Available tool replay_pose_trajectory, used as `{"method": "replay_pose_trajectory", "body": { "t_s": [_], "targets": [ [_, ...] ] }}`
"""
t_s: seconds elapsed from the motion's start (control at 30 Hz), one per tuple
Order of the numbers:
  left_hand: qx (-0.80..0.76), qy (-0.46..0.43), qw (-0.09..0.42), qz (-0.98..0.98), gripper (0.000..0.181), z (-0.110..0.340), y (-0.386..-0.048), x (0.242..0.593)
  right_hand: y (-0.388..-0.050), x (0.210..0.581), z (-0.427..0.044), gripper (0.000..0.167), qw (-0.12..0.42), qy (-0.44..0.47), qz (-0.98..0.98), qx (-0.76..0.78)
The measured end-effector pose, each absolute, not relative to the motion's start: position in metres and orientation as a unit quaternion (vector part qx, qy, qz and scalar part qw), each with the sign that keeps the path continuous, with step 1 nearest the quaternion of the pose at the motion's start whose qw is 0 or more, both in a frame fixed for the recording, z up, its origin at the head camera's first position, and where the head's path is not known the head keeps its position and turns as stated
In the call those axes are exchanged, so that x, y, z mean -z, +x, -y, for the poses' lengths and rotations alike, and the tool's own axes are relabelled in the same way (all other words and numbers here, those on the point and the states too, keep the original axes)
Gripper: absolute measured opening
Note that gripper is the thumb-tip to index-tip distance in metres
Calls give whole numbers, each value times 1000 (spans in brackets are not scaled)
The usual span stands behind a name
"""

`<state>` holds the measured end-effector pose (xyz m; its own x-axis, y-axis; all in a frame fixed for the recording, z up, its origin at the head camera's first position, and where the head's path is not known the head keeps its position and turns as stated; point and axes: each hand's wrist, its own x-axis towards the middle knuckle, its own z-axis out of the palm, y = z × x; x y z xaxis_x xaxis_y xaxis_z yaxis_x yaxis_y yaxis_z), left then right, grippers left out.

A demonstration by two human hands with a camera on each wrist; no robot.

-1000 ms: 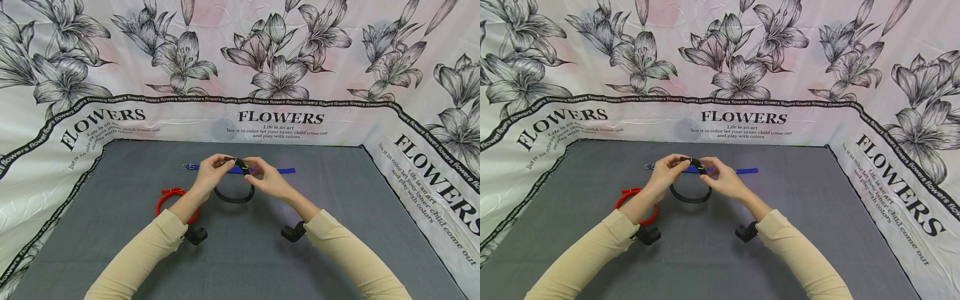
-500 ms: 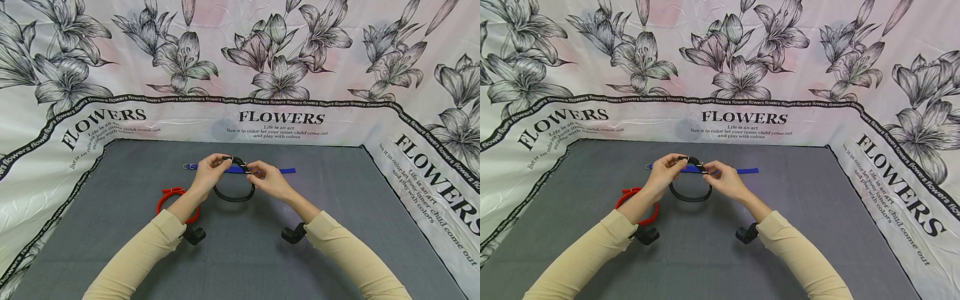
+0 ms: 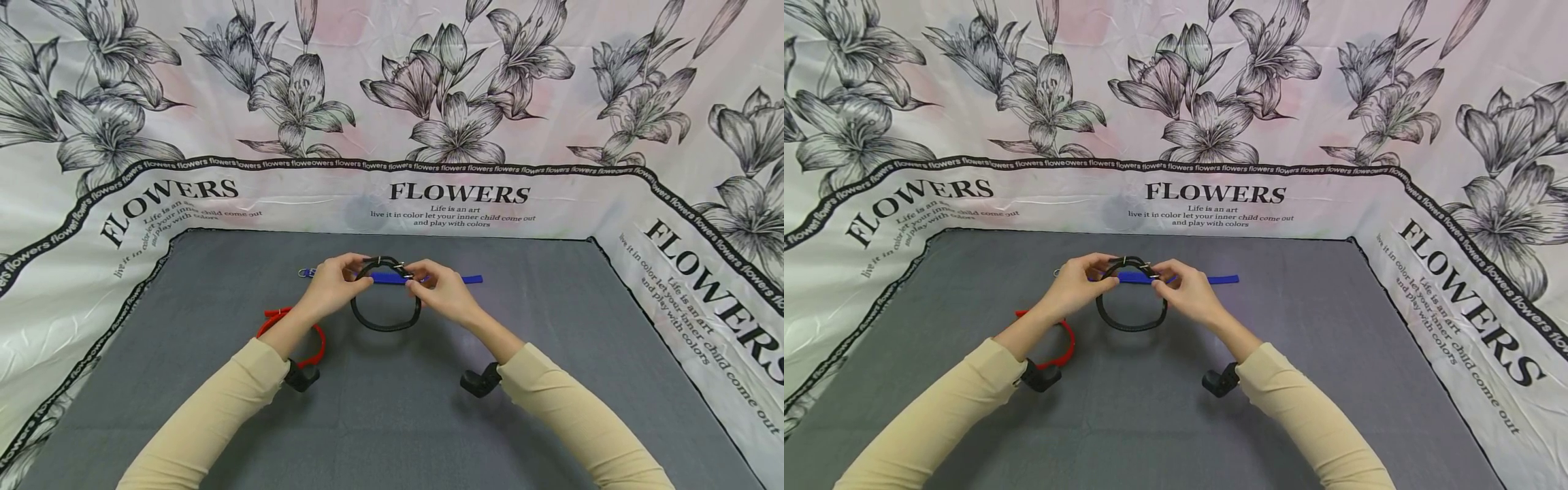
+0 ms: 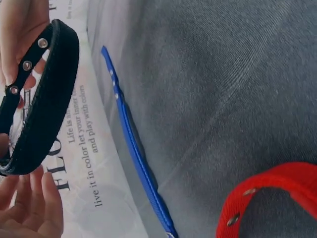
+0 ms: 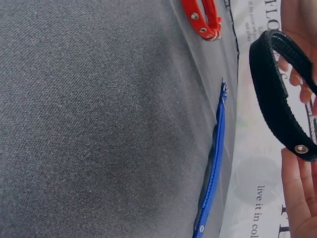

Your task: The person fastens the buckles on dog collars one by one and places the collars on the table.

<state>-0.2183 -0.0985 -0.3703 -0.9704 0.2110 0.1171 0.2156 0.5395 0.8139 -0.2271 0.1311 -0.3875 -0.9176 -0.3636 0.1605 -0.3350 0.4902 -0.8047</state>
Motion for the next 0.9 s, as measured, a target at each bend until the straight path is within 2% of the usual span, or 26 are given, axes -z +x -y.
{"method": "replay_pose_trajectory", "body": {
  "t_s": [0.37, 0.9],
  "targets": [
    [439, -115, -10, 891, 31, 102, -214, 378, -227, 392, -129, 25, 8, -190, -888, 418],
    [353, -102, -12, 930, 24, 102, -214, 409, -227, 419, -125, 17, 39, -185, -904, 384]
  ]
}}
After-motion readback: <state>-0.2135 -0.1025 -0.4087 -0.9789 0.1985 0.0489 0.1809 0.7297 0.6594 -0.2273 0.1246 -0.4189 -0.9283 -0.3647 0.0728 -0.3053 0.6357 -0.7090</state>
